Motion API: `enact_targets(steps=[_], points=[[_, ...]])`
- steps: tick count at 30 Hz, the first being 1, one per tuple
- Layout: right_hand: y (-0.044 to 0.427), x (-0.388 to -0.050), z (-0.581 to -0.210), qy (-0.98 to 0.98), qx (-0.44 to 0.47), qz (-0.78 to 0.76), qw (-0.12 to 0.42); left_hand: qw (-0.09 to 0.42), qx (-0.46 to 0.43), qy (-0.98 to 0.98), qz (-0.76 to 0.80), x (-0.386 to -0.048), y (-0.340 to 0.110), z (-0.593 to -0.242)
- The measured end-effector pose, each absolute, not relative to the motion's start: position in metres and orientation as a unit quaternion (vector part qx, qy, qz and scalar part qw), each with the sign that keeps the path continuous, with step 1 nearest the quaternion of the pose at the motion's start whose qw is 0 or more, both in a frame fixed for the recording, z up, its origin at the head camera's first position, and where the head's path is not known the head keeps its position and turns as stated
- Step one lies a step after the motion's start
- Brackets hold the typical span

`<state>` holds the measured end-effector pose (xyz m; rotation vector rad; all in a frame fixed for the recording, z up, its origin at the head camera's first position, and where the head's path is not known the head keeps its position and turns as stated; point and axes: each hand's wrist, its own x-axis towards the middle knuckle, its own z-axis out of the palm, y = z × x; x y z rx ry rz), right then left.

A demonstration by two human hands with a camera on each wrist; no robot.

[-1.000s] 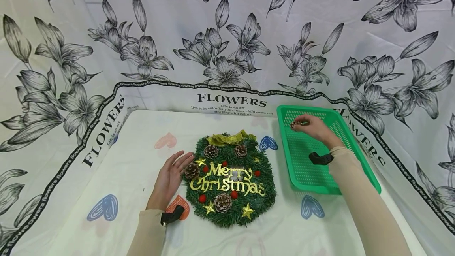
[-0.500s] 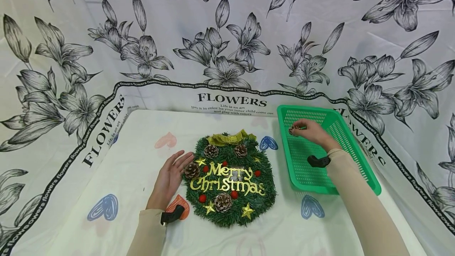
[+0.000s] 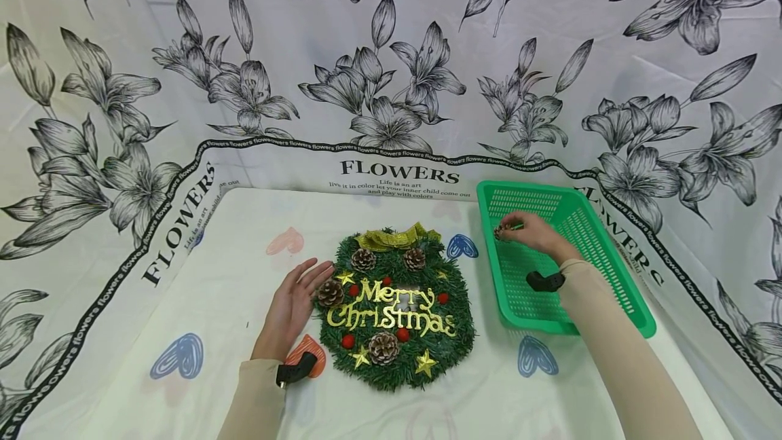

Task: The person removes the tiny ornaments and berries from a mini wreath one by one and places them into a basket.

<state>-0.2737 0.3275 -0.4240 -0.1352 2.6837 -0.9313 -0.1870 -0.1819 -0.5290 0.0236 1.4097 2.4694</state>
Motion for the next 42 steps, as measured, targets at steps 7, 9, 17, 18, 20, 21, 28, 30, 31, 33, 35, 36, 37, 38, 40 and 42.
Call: enact_targets(steps=[7, 9, 17, 18, 20, 21, 28, 30, 31, 33, 35, 36, 37, 38, 40, 42], points=[[0.328, -0.272, -0.432, 0.932, -0.054, -0.321, 0.158, 0.148, 0.009, 0.489, 0.860, -0.187, -0.182, -0.528], [0.327, -0.272, -0.433, 0.932, -0.056, -0.320, 0.160, 0.148, 0.008, 0.488, 0.860, -0.187, -0.182, -0.528], [0.327, -0.270, -0.436, 0.935, -0.046, -0.312, 0.160, 0.147, 0.007, 0.490, 0.859, -0.187, -0.181, -0.527], [0.327, -0.270, -0.437, 0.936, -0.044, -0.311, 0.160, 0.147, 0.007, 0.491, 0.859, -0.187, -0.181, -0.527], [0.327, -0.270, -0.439, 0.935, -0.041, -0.312, 0.160, 0.147, 0.006, 0.491, 0.859, -0.187, -0.181, -0.527], [0.327, -0.270, -0.440, 0.936, -0.042, -0.311, 0.160, 0.147, 0.006, 0.490, 0.859, -0.187, -0.181, -0.527], [0.327, -0.268, -0.446, 0.934, -0.041, -0.316, 0.163, 0.147, 0.006, 0.489, 0.860, -0.187, -0.182, -0.528], [0.327, -0.267, -0.446, 0.934, -0.042, -0.315, 0.162, 0.147, 0.006, 0.490, 0.859, -0.187, -0.182, -0.528], [0.327, -0.267, -0.446, 0.934, -0.045, -0.315, 0.160, 0.147, 0.006, 0.491, 0.859, -0.187, -0.182, -0.528], [0.327, -0.267, -0.446, 0.935, -0.045, -0.313, 0.159, 0.147, 0.006, 0.491, 0.858, -0.186, -0.182, -0.528], [0.326, -0.267, -0.447, 0.936, -0.043, -0.312, 0.159, 0.148, 0.006, 0.492, 0.858, -0.186, -0.182, -0.528], [0.327, -0.267, -0.447, 0.936, -0.043, -0.311, 0.161, 0.148, 0.005, 0.492, 0.858, -0.186, -0.182, -0.528], [0.327, -0.267, -0.448, 0.935, -0.040, -0.313, 0.163, 0.148, 0.005, 0.491, 0.858, -0.186, -0.182, -0.528], [0.326, -0.267, -0.448, 0.935, -0.039, -0.313, 0.164, 0.149, 0.005, 0.490, 0.859, -0.186, -0.182, -0.528], [0.326, -0.267, -0.449, 0.933, -0.038, -0.315, 0.167, 0.148, 0.006, 0.491, 0.859, -0.186, -0.182, -0.528], [0.326, -0.267, -0.450, 0.933, -0.040, -0.316, 0.168, 0.148, 0.006, 0.490, 0.859, -0.186, -0.182, -0.529]])
